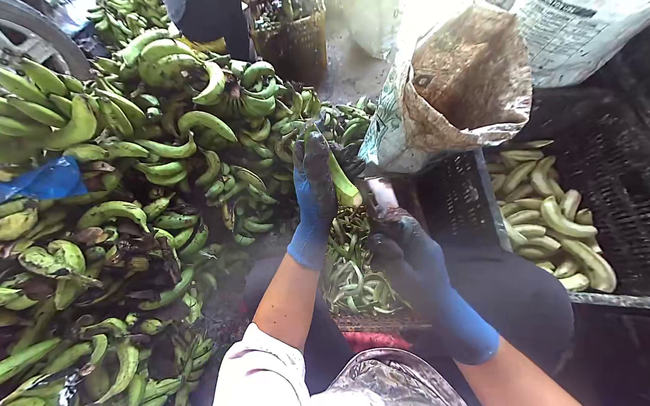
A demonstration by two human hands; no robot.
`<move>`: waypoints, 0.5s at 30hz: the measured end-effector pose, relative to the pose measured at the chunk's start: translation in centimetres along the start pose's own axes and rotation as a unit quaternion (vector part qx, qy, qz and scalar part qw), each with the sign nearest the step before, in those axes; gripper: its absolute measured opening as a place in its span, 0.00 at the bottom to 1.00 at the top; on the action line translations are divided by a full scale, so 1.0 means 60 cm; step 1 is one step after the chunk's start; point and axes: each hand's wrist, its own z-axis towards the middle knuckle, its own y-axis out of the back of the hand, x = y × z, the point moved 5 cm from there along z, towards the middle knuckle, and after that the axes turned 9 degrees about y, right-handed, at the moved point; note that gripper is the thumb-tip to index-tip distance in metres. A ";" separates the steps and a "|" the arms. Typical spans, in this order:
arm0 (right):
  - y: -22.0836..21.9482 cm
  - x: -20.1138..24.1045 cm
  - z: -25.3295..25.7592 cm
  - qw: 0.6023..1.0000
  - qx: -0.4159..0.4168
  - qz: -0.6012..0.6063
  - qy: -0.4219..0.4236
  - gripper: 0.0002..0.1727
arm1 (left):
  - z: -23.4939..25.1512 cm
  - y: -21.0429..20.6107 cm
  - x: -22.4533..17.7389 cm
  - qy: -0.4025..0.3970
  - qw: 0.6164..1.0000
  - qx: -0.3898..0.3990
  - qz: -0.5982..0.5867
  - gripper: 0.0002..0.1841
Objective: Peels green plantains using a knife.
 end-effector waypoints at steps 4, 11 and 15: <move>-0.010 -0.019 -0.010 0.999 0.006 -0.046 -0.002 0.22 | -0.006 -0.002 0.012 -0.007 1.000 -0.009 -0.002 0.24; -0.011 -0.055 0.023 0.963 0.017 -0.267 -0.040 0.25 | -0.031 -0.048 0.089 0.160 0.983 0.052 -0.074 0.31; 0.001 -0.048 0.027 0.966 0.011 -0.258 -0.027 0.24 | -0.015 -0.038 0.071 0.161 0.980 0.099 -0.067 0.27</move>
